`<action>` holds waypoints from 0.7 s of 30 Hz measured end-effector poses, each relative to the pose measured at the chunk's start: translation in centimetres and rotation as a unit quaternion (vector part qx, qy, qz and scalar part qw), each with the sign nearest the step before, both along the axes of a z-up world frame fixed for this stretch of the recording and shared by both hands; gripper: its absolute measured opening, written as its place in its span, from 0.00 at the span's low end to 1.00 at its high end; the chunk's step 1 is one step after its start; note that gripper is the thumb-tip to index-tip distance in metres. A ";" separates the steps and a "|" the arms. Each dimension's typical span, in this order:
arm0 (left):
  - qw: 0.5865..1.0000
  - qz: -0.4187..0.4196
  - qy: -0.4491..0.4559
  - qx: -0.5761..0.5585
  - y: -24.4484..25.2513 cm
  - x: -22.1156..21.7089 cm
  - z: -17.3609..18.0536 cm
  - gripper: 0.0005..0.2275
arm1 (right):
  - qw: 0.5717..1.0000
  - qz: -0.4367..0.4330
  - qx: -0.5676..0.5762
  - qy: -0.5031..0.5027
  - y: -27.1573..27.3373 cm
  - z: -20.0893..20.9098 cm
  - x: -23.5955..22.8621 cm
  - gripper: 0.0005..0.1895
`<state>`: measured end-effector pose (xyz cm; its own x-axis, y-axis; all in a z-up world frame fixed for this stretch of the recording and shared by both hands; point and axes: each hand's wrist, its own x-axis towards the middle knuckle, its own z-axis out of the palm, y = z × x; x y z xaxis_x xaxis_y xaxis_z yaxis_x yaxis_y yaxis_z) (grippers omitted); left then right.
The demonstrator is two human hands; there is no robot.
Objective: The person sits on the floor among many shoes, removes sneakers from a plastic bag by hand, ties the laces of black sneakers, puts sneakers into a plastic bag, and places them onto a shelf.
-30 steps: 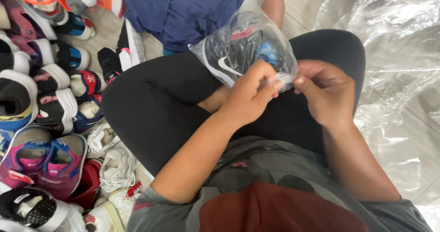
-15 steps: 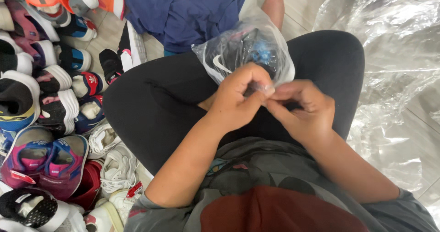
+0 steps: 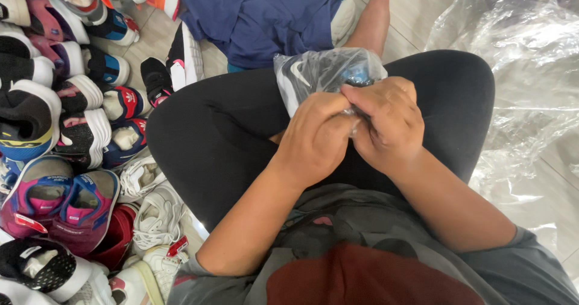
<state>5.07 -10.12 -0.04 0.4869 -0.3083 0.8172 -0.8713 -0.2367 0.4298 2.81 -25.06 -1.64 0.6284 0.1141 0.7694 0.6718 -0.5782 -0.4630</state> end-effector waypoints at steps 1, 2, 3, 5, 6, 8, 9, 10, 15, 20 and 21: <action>0.999 0.014 -0.001 -0.028 -0.1 0.0 0.1 0.04 | 1.000 -0.021 -0.013 -0.015 0.3 0.3 0.3 0.10; 0.998 0.029 -0.003 -0.056 -0.1 0.1 0.2 0.04 | 0.998 -0.042 -0.026 -0.029 0.6 0.7 0.5 0.08; 0.998 0.029 -0.002 -0.056 -0.2 -0.1 -0.1 0.04 | 0.998 -0.041 -0.026 -0.029 0.8 0.7 0.6 0.08; 0.993 0.071 -0.018 -0.097 -0.5 -0.4 -0.8 0.05 | 0.996 -0.063 -0.026 -0.048 1.1 0.8 0.8 0.07; 0.993 0.071 -0.018 -0.097 -0.5 -0.5 -1.0 0.05 | 0.996 -0.063 -0.025 -0.049 1.2 0.8 0.8 0.07; 0.989 0.088 -0.023 -0.118 -0.5 -0.7 -1.5 0.04 | 0.995 -0.077 -0.025 -0.062 1.3 0.7 0.8 0.07; 0.989 0.089 -0.023 -0.118 -0.7 -0.5 -1.5 0.04 | 0.995 -0.077 -0.026 -0.063 1.2 0.7 0.7 0.07; 0.990 0.112 -0.031 -0.079 -0.9 -0.4 -1.5 0.04 | 0.994 -0.081 -0.032 -0.063 1.0 0.7 0.6 0.07; 0.986 0.152 0.055 -0.047 -2.4 -0.2 0.6 0.08 | 0.994 -0.087 -0.051 -0.049 -0.1 0.7 0.4 0.07; 0.992 0.105 0.021 -0.071 -3.6 0.6 -0.7 0.04 | 0.986 -0.130 -0.061 -0.079 -1.2 -0.2 0.7 0.04; 0.992 0.104 0.020 -0.072 -4.1 0.6 -1.1 0.04 | 0.986 -0.132 -0.062 -0.079 -1.4 -0.5 0.7 0.04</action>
<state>5.68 -14.24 -1.11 0.5604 -0.0802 0.8243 -0.7921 -0.3426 0.5051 3.51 -26.44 -2.17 0.5216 0.0621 0.8509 0.5490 -0.7879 -0.2790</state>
